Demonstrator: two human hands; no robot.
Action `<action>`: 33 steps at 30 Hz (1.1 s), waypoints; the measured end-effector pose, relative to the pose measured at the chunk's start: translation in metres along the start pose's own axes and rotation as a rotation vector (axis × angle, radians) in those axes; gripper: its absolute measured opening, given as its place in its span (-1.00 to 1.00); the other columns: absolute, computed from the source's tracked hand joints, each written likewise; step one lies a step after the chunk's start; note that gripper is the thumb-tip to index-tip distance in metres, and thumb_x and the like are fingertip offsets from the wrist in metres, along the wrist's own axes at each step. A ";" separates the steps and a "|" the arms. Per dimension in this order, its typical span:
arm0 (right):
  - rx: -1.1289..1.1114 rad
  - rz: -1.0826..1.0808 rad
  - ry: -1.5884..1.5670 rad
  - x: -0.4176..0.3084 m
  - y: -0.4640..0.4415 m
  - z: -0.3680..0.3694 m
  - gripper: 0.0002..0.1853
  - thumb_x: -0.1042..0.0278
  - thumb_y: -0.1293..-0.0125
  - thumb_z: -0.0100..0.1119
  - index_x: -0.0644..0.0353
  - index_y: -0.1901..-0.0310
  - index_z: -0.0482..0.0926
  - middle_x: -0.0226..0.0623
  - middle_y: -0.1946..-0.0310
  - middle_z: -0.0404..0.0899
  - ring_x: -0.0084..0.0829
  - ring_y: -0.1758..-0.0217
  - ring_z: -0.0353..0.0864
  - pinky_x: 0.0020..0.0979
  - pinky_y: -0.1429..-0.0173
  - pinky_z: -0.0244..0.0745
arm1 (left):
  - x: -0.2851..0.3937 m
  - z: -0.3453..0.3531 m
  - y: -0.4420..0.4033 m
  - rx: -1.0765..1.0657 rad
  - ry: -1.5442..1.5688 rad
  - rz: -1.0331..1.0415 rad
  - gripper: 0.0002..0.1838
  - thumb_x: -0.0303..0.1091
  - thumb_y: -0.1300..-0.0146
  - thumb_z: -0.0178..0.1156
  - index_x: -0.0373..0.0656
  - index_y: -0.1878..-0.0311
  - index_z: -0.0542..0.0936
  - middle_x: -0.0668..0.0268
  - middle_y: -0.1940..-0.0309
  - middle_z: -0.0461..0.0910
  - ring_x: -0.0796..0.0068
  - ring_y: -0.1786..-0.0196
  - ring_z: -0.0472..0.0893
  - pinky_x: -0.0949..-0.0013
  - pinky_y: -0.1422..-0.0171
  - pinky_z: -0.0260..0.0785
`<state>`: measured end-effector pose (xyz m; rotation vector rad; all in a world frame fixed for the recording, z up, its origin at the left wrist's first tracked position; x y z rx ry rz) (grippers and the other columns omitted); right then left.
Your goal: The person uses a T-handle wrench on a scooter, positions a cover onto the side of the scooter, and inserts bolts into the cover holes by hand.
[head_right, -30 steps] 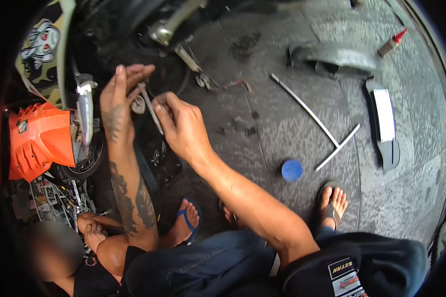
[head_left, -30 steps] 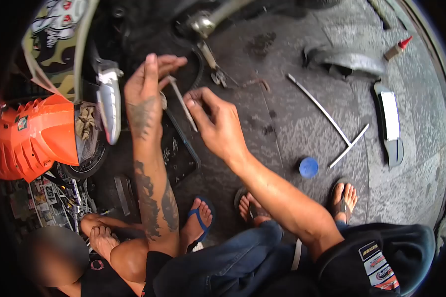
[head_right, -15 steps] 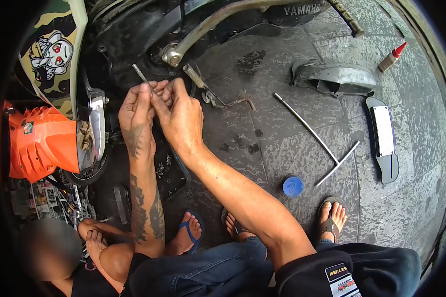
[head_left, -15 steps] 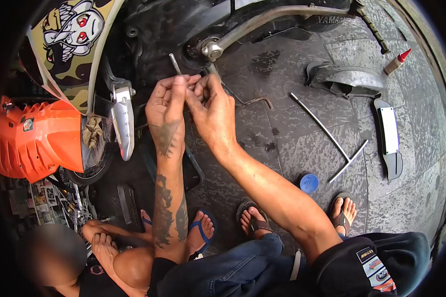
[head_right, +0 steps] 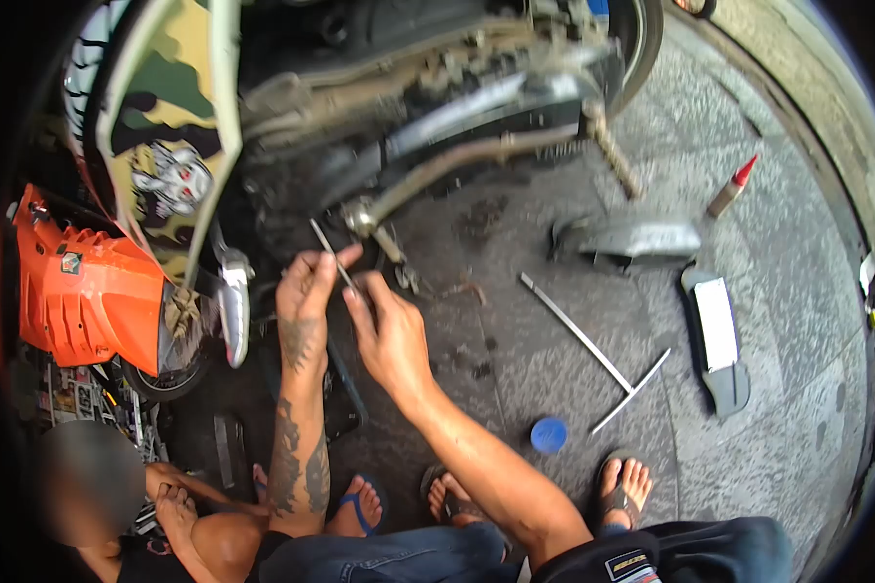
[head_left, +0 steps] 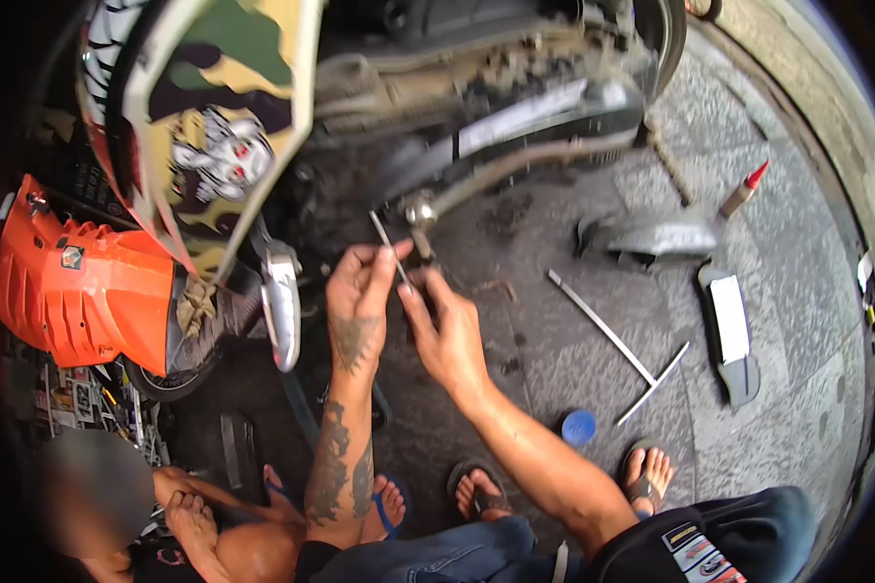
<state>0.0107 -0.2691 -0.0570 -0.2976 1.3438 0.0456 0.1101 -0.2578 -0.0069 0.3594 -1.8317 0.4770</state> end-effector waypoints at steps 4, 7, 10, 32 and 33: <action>-0.014 0.180 -0.120 -0.013 0.020 -0.017 -0.79 0.31 -0.42 0.04 0.28 0.32 0.42 -0.34 0.64 0.44 -0.59 0.62 0.41 -0.52 0.50 0.32 | 0.013 -0.003 -0.006 0.011 0.115 -0.130 -0.40 0.07 -0.45 -0.11 -0.38 0.24 0.63 0.03 0.24 0.68 0.26 0.06 0.66 0.31 -0.24 0.37; -0.003 0.222 -0.239 -0.031 0.020 -0.026 -0.77 0.31 -0.46 -0.02 0.27 0.33 0.41 -0.42 0.62 0.42 -0.65 0.61 0.40 -0.58 0.53 0.32 | 0.011 -0.002 -0.009 0.044 0.070 -0.154 -0.33 0.13 -0.44 -0.12 -0.41 0.26 0.64 0.01 0.26 0.68 0.22 0.08 0.67 0.29 -0.21 0.42; 0.015 0.201 -0.266 -0.049 0.010 -0.038 -0.76 0.31 -0.47 -0.04 0.25 0.36 0.40 -0.44 0.65 0.37 -0.66 0.64 0.34 -0.58 0.57 0.26 | 0.012 -0.001 -0.009 0.064 0.133 -0.155 -0.41 0.01 -0.44 -0.05 -0.44 0.30 0.64 0.06 0.30 0.68 0.28 0.14 0.68 0.35 -0.12 0.46; 0.016 -0.149 0.509 -0.107 -0.069 -0.054 -0.66 0.17 -0.33 0.03 0.28 0.46 0.50 0.08 0.64 0.53 0.13 0.47 0.59 -0.02 0.37 0.49 | 0.020 0.000 -0.006 0.049 0.060 -0.207 -0.35 0.07 -0.46 -0.13 -0.45 0.23 0.63 0.03 0.25 0.67 0.28 0.08 0.66 0.32 -0.21 0.41; 0.013 -0.152 0.514 -0.105 -0.069 -0.051 -0.66 0.17 -0.33 0.03 0.28 0.46 0.50 0.08 0.64 0.53 0.13 0.47 0.59 -0.02 0.37 0.49 | 0.019 -0.001 -0.007 0.051 0.067 -0.207 -0.35 0.07 -0.46 -0.13 -0.45 0.23 0.63 0.03 0.25 0.67 0.28 0.08 0.66 0.32 -0.21 0.41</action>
Point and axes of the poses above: each hand's wrist, its own y-axis away from the middle knuckle, its own z-axis out of the palm, x = y × z, the point moved 2 cm from there along -y, towards the middle knuckle
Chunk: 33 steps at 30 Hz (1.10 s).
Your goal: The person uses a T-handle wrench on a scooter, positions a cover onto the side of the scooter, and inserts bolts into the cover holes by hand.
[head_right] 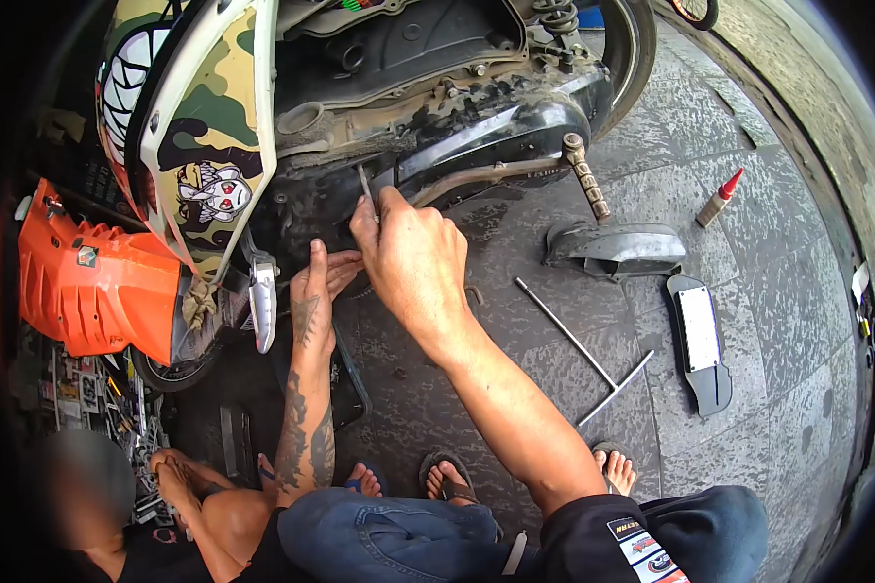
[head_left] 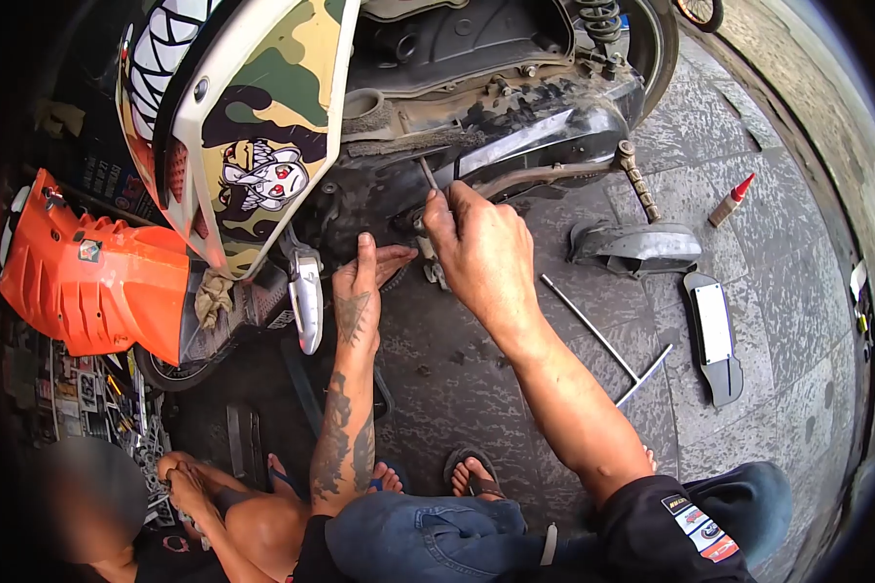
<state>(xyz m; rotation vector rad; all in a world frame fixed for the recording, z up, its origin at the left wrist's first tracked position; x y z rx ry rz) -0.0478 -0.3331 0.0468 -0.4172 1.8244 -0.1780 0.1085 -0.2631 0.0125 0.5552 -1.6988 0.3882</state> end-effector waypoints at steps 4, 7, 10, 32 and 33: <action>0.008 -0.016 0.005 0.000 -0.010 0.011 -0.65 0.14 -0.39 -0.04 0.28 0.39 0.48 0.14 0.59 0.55 0.18 0.42 0.59 0.04 0.31 0.48 | -0.002 0.000 -0.001 -0.007 0.043 0.026 -0.36 0.07 -0.45 -0.10 -0.46 0.23 0.63 0.02 0.27 0.67 0.27 0.13 0.68 0.33 -0.13 0.47; -0.033 0.020 0.072 -0.004 -0.022 0.015 -0.58 0.02 -0.38 -0.01 0.30 0.35 0.47 0.12 0.55 0.57 0.17 0.35 0.60 0.02 0.25 0.48 | -0.003 0.000 -0.001 -0.041 0.067 0.016 -0.35 0.07 -0.45 -0.10 -0.47 0.23 0.62 0.02 0.28 0.67 0.26 0.13 0.68 0.33 -0.12 0.48; -0.091 0.028 0.012 -0.012 -0.018 0.009 -0.55 -0.04 -0.35 0.04 0.31 0.30 0.49 0.09 0.51 0.60 0.14 0.30 0.61 -0.02 0.20 0.48 | -0.004 0.000 -0.002 -0.022 0.112 -0.026 -0.35 0.08 -0.45 -0.11 -0.48 0.22 0.61 0.01 0.27 0.67 0.24 0.13 0.68 0.32 -0.12 0.48; 0.088 0.009 -0.660 0.030 -0.033 0.031 -0.78 0.39 -0.28 0.23 0.37 0.19 0.48 -0.20 0.45 0.64 -0.51 0.47 0.60 -0.53 0.40 0.49 | -0.024 -0.014 -0.007 -0.039 -0.020 0.035 -0.31 0.25 -0.35 -0.07 -0.34 0.23 0.63 0.13 0.28 0.69 0.32 0.18 0.69 0.35 -0.03 0.44; 0.076 0.021 -0.660 0.033 -0.033 0.032 -0.77 0.38 -0.28 0.24 0.37 0.18 0.49 -0.20 0.43 0.64 -0.50 0.45 0.61 -0.53 0.38 0.51 | -0.032 -0.014 -0.001 0.006 0.022 0.075 -0.35 0.21 -0.36 -0.05 -0.31 0.23 0.63 0.15 0.29 0.68 0.36 0.23 0.69 0.38 0.02 0.45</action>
Point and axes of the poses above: each hand's wrist, its own y-axis away from the middle knuckle, its own z-axis out of the palm, x = y × z, the point moved 2 cm from there along -y, towards the middle knuckle
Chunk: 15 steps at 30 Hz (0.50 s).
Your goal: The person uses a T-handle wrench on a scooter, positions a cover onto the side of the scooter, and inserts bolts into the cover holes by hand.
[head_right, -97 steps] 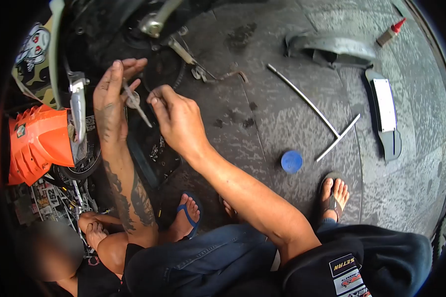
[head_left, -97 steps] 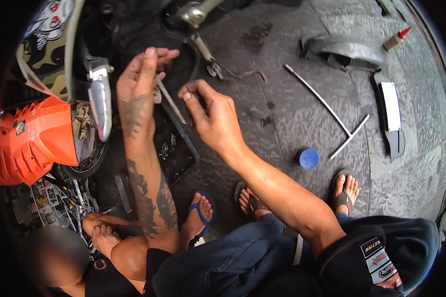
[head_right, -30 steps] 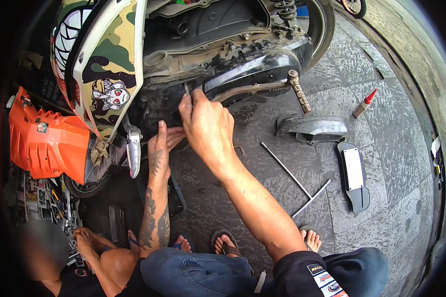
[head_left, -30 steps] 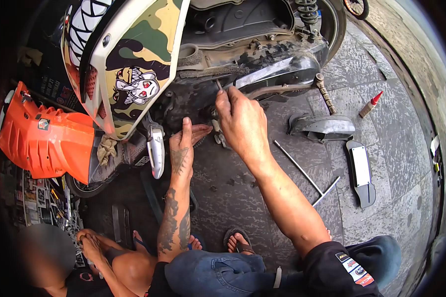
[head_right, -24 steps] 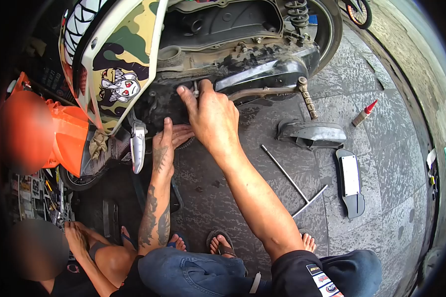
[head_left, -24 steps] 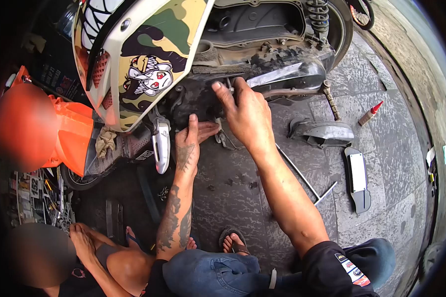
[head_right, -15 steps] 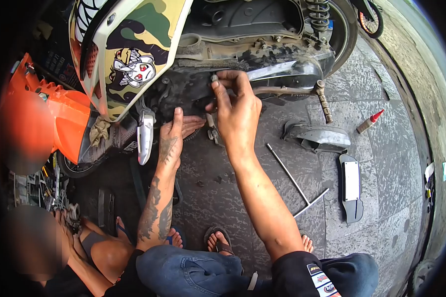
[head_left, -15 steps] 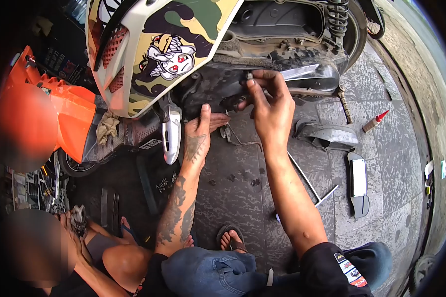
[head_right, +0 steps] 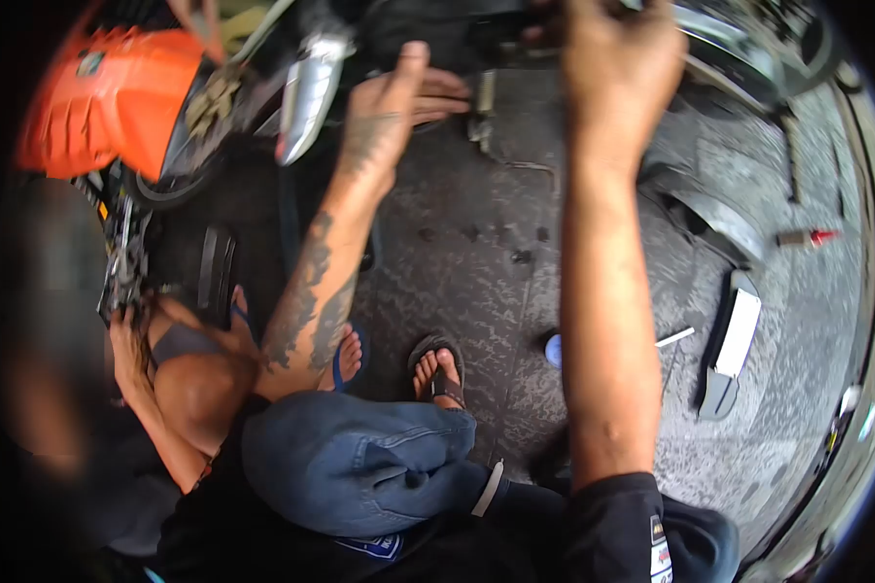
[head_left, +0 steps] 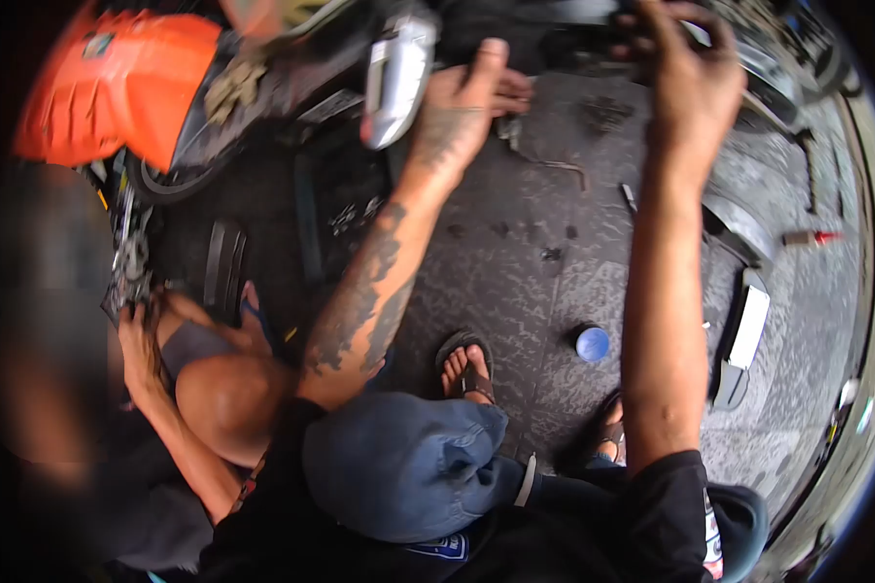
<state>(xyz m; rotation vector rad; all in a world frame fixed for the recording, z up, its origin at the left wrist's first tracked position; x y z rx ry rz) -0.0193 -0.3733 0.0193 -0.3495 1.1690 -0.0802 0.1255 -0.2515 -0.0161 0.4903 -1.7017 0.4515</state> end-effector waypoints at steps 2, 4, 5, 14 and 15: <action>0.053 -0.058 0.017 0.002 0.000 0.001 -0.72 0.36 -0.14 0.41 0.29 0.23 0.51 -0.14 0.43 0.66 -0.50 0.49 0.63 -0.56 0.41 0.52 | -0.017 0.001 0.011 0.061 0.087 0.118 -0.47 0.09 -0.39 0.01 -0.27 0.26 0.63 0.23 0.34 0.66 0.49 0.31 0.66 0.46 0.16 0.44; 0.047 -0.073 0.100 0.005 -0.003 -0.003 -0.70 0.32 -0.12 0.43 0.27 0.23 0.53 -0.16 0.38 0.67 -0.49 0.45 0.64 -0.55 0.37 0.53 | -0.045 0.005 0.042 0.036 0.196 0.056 -0.53 -0.01 -0.43 0.00 -0.28 0.29 0.61 0.28 0.38 0.65 0.57 0.34 0.62 0.51 0.21 0.43; 0.044 -0.066 0.143 0.008 -0.005 -0.008 -0.70 0.30 -0.12 0.44 0.25 0.23 0.54 -0.16 0.35 0.67 -0.50 0.42 0.65 -0.54 0.36 0.53 | -0.064 0.010 0.063 0.059 0.227 0.050 -0.56 -0.08 -0.43 0.02 -0.26 0.40 0.59 0.37 0.55 0.60 0.62 0.46 0.57 0.52 0.35 0.40; 0.040 -0.080 0.206 0.019 -0.009 -0.019 -0.77 0.21 -0.21 0.36 0.15 0.32 0.55 -0.37 0.46 0.61 -0.65 0.47 0.48 -0.64 0.35 0.28 | -0.203 -0.052 0.232 0.523 0.298 -0.472 -0.65 -0.14 -0.45 0.01 -0.18 0.37 0.59 0.53 0.71 0.35 0.77 0.63 0.31 0.60 0.56 0.14; 0.107 -0.087 0.200 0.017 -0.003 -0.016 -0.77 0.22 -0.21 0.36 0.15 0.34 0.54 -0.34 0.43 0.61 -0.63 0.44 0.50 -0.63 0.34 0.30 | -0.220 -0.065 0.241 0.569 0.287 -0.454 -0.67 -0.16 -0.45 0.01 -0.15 0.36 0.58 0.54 0.70 0.34 0.78 0.64 0.29 0.61 0.57 0.12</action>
Point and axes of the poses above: each hand's wrist, its own y-axis away from the middle knuckle, its own z-axis out of the palm, x = y × z, the point moved 2 cm from there along -y, towards the middle knuckle
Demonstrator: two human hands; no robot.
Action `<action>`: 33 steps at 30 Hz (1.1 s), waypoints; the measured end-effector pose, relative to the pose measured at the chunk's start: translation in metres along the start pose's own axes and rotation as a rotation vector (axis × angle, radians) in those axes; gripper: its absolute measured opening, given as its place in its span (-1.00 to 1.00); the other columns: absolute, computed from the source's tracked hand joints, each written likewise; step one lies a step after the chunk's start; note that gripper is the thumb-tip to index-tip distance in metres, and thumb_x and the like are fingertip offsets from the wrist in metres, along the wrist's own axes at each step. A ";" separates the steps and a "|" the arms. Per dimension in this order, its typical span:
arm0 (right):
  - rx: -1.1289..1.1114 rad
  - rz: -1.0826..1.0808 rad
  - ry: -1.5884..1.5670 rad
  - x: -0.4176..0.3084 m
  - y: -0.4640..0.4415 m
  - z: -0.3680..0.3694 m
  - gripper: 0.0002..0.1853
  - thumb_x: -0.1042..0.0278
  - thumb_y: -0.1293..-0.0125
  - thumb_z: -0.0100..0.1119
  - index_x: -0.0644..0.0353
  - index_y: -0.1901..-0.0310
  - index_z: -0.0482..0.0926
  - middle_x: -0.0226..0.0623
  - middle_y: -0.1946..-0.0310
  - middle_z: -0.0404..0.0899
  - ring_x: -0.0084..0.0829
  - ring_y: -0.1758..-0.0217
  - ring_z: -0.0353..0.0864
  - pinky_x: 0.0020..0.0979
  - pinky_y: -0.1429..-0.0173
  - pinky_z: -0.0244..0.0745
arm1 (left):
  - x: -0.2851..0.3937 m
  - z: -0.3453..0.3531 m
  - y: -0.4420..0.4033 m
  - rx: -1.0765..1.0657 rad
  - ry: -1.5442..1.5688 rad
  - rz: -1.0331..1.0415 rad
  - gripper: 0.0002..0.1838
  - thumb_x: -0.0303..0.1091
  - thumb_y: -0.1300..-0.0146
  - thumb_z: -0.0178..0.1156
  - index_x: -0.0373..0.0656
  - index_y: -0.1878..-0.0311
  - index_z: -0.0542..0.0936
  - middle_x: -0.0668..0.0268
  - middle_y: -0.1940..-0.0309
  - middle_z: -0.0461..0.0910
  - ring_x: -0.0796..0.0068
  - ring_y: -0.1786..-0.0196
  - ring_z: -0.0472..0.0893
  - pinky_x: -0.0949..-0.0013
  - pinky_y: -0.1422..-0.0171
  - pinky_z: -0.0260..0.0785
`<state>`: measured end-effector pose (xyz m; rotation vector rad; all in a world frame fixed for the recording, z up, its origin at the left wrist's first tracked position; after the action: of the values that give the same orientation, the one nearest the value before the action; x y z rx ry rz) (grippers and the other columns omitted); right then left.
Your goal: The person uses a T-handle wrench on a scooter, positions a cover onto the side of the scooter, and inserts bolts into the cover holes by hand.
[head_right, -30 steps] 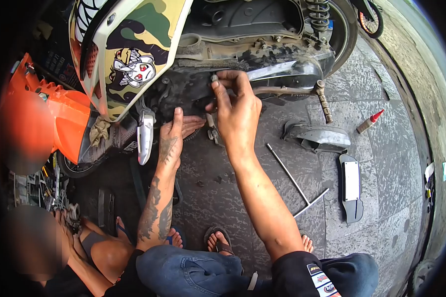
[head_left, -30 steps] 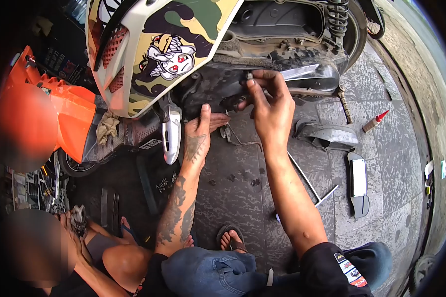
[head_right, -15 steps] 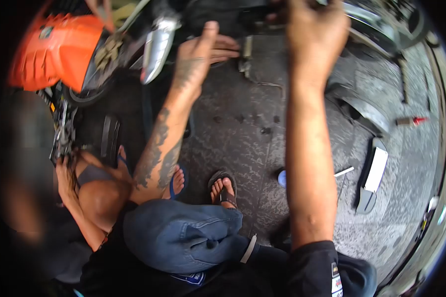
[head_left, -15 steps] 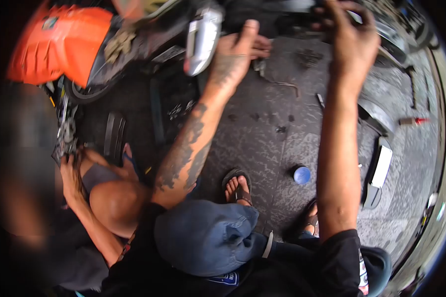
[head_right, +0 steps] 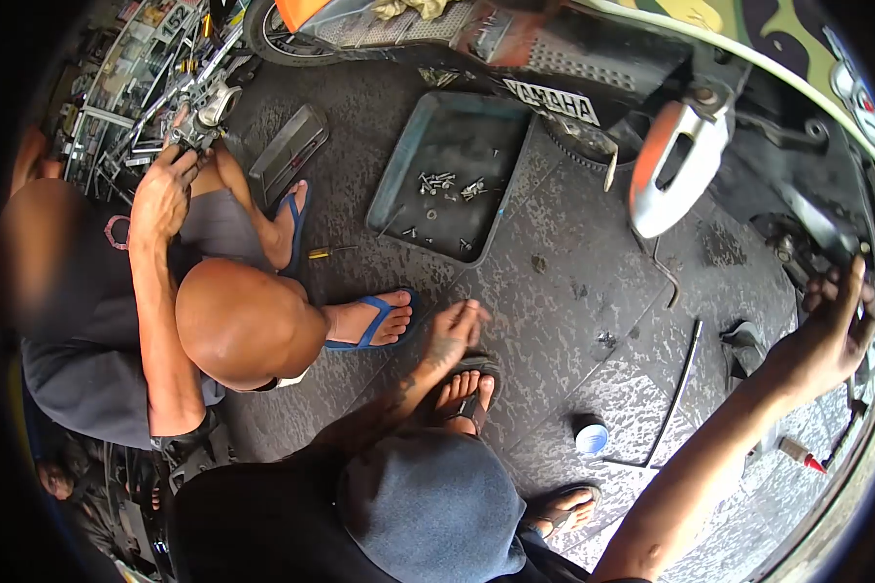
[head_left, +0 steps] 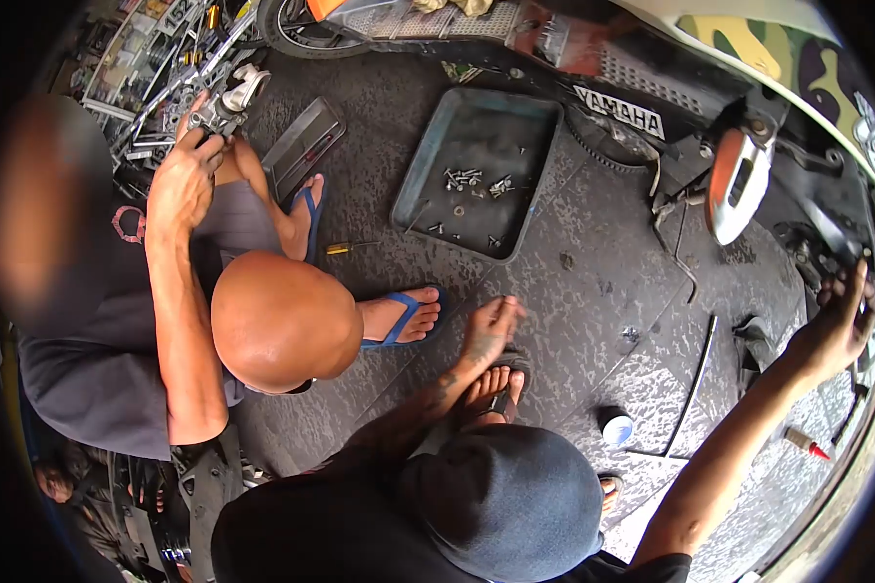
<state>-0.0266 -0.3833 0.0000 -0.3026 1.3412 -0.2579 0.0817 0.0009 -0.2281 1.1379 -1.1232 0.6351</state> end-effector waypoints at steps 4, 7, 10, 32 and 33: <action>-0.100 -0.102 -0.328 -0.002 0.022 -0.011 -0.88 0.41 -0.35 0.16 0.23 0.23 0.44 -0.40 0.59 0.37 -0.61 0.59 0.22 -0.56 0.50 0.15 | -0.013 -0.042 -0.023 0.116 0.047 0.128 -0.83 -0.27 -0.42 0.04 -0.13 0.22 0.53 0.56 0.67 0.33 0.80 0.63 0.27 0.63 0.57 0.09; -0.035 -0.122 -0.301 0.006 0.061 -0.013 -0.83 0.35 -0.48 -0.10 0.23 0.25 0.40 -0.44 0.57 0.30 -0.61 0.60 0.14 -0.52 0.55 0.07 | -0.010 -0.049 -0.037 0.124 0.033 0.162 -0.88 -0.34 -0.42 0.04 -0.17 0.16 0.50 0.53 0.63 0.36 0.79 0.64 0.30 0.64 0.60 0.13; -0.089 0.056 -0.112 0.022 0.099 -0.012 -0.76 0.25 -0.49 -0.14 0.24 0.25 0.41 -0.46 0.58 0.32 -0.63 0.58 0.21 -0.57 0.54 0.08 | -0.007 -0.049 -0.052 0.144 0.039 0.181 -0.90 -0.38 -0.41 0.06 -0.19 0.17 0.50 0.53 0.59 0.37 0.81 0.62 0.30 0.64 0.58 0.16; -0.751 0.810 0.101 0.061 0.225 -0.002 -0.84 0.26 -0.40 0.08 0.16 0.26 0.47 -0.45 0.62 0.48 -0.66 0.64 0.41 -0.63 0.60 0.14 | 0.041 -0.082 -0.202 0.625 -1.402 0.532 -0.77 -0.30 -0.04 0.24 0.04 0.18 0.58 0.40 0.22 0.56 0.28 0.06 0.44 0.09 -0.02 0.11; -0.743 0.825 0.106 0.061 0.224 -0.003 -0.83 0.24 -0.41 0.08 0.16 0.25 0.46 -0.45 0.62 0.47 -0.66 0.64 0.41 -0.63 0.60 0.14 | 0.042 -0.079 -0.197 0.576 -1.381 0.519 -0.79 -0.30 -0.04 0.25 0.04 0.21 0.58 0.41 0.24 0.57 0.28 0.07 0.45 0.10 -0.02 0.11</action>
<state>-0.0146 -0.1965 -0.1370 -0.3235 1.5175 0.9426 0.2950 0.0019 -0.2641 1.8722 -2.5758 0.5350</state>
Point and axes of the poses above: each hand's wrist, its own y-axis away from the middle knuckle, its own z-axis out of the palm, x = y × z, the point moved 2 cm from there along -y, towards the middle knuckle
